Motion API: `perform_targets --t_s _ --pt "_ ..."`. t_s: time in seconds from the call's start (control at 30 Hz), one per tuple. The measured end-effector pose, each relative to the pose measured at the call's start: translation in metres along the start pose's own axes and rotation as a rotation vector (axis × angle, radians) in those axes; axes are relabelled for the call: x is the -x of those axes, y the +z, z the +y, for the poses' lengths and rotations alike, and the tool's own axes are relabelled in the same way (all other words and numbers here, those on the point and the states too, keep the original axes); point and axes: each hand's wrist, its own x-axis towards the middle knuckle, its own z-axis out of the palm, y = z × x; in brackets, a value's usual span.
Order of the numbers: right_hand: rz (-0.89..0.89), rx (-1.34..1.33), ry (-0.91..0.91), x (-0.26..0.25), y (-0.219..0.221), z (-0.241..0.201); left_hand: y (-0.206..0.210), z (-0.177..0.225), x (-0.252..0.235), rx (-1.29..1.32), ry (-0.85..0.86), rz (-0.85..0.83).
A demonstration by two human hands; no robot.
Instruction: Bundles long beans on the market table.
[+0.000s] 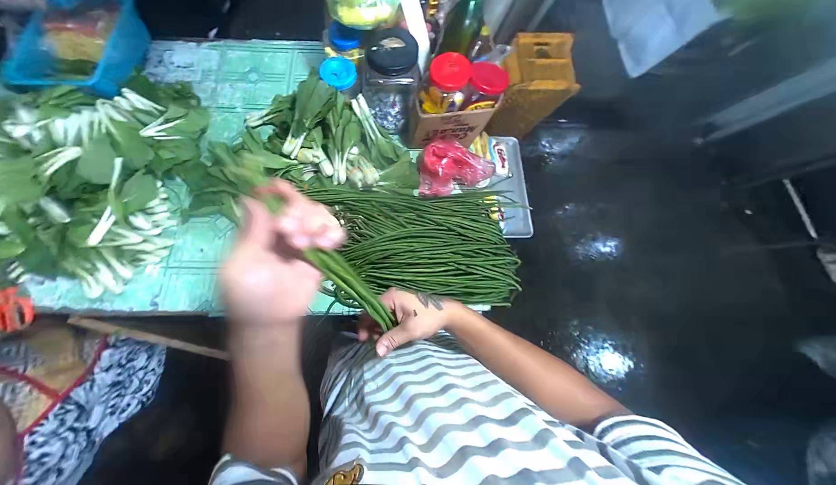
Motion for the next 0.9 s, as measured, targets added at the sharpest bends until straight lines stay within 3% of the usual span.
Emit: perform_targets --t_s 0.07,0.13,0.2,0.3,0.4,0.53,0.6,0.77,0.83,0.9 --pt "0.091 0.041 0.084 0.026 -0.011 -0.006 -0.022 0.049 -0.024 -0.057 0.225 0.057" --pt "0.266 0.139 0.085 0.060 -0.037 -0.035 -0.053 0.069 -0.047 -0.067 0.348 0.136" --pt "0.439 0.324 0.154 0.089 -0.068 -0.072 -0.081 0.055 -0.074 -0.020 0.356 0.238" --pt "0.575 0.671 0.343 0.101 -0.130 -0.097 -0.138 0.003 -0.103 -0.027 0.219 0.378" --pt "0.645 0.894 0.556 0.088 -0.199 -0.067 -0.191 -0.049 -0.121 -0.155 0.022 0.635" --pt "0.708 1.025 0.718 0.082 -0.269 0.028 -0.215 -0.100 -0.132 -0.251 -0.213 0.936" --pt "0.740 1.075 0.718 0.073 -0.271 0.057 -0.215 -0.107 -0.134 -0.370 -0.201 1.001" --pt "0.801 1.091 0.688 0.056 -0.244 0.061 -0.203 -0.109 -0.122 -0.785 -0.296 1.043" --pt "0.892 1.123 0.608 0.051 -0.219 0.057 -0.200 -0.114 -0.097 -0.930 -0.372 0.943" --pt "0.926 1.167 0.448 0.048 -0.178 0.058 -0.201 -0.124 -0.057 -1.243 -0.471 0.690"
